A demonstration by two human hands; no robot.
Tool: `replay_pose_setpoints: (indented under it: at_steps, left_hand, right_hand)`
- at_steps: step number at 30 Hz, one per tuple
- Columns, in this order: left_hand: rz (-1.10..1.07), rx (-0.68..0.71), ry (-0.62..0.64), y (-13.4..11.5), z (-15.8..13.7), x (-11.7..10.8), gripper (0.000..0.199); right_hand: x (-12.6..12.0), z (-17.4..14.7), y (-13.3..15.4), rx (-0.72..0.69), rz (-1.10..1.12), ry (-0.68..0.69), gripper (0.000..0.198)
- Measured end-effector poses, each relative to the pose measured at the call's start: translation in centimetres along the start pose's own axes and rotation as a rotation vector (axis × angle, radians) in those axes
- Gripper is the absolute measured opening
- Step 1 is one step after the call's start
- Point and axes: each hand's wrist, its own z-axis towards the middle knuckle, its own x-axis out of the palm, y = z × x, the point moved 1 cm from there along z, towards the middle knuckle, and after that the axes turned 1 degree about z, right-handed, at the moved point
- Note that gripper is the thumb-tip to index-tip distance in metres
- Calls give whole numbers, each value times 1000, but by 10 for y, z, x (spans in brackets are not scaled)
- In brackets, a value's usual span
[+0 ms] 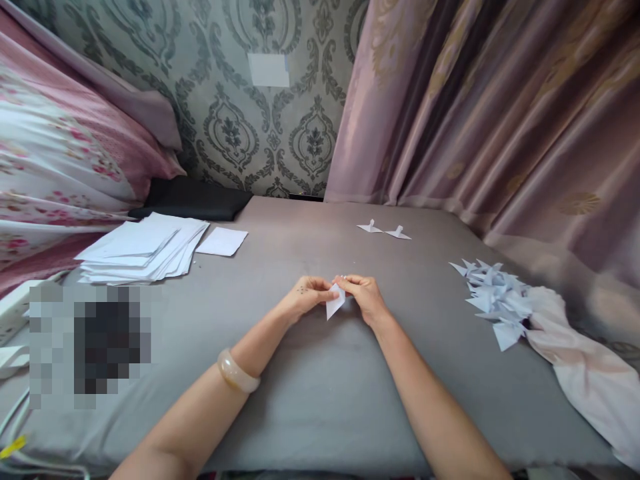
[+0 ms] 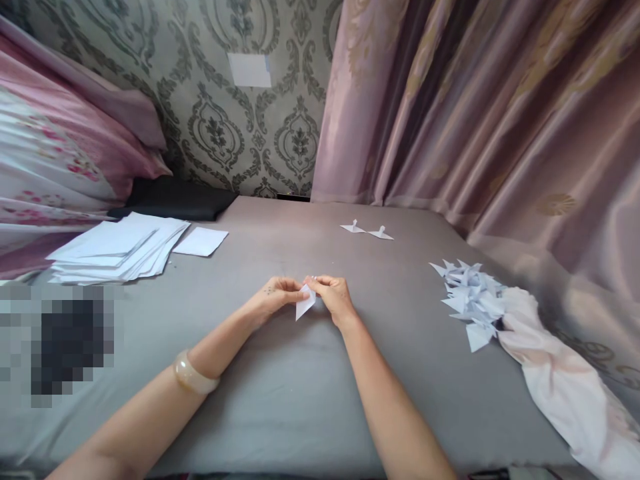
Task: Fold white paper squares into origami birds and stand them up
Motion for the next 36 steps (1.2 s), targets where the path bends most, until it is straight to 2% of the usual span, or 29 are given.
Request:
replay_pose_setpoints:
  at_steps: [5,8,11,14,19,24,27,32,36]
  left_hand:
    - [-32,-29,-8,-1,0,-1,27]
    - [-189,-5,-63,-2,0,-1,30]
    - [-342,50,-139,-2,1,-4,31]
    - [-395,90,-176,0,3,-8,29]
    - [-362,86,-152,6,4,-10,25]
    - [-249,80,-108,5,1,-8,22]
    - [-208,78,-121,4,1,-7,22]
    - [-450,124,-236,3,5,-7,27]
    - [-589,130,-210,1,6,-7,28]
  right_hand:
    - [2,4,-1,74,113,0,29]
    - [5,6,-3,135,237,28,40]
    - [9,2,-5,154,204,40,42]
    - [14,-4,-5,105,126,-20,34]
    - [20,-7,-7,37,172,-121,25]
    - [19,-6,-10,42,164,-155,19]
    - [19,-6,-10,22,116,-151,18]
    - [25,-10,-8,-115,86,-93,25]
    - [31,-14,-8,-163,49,-123,25]
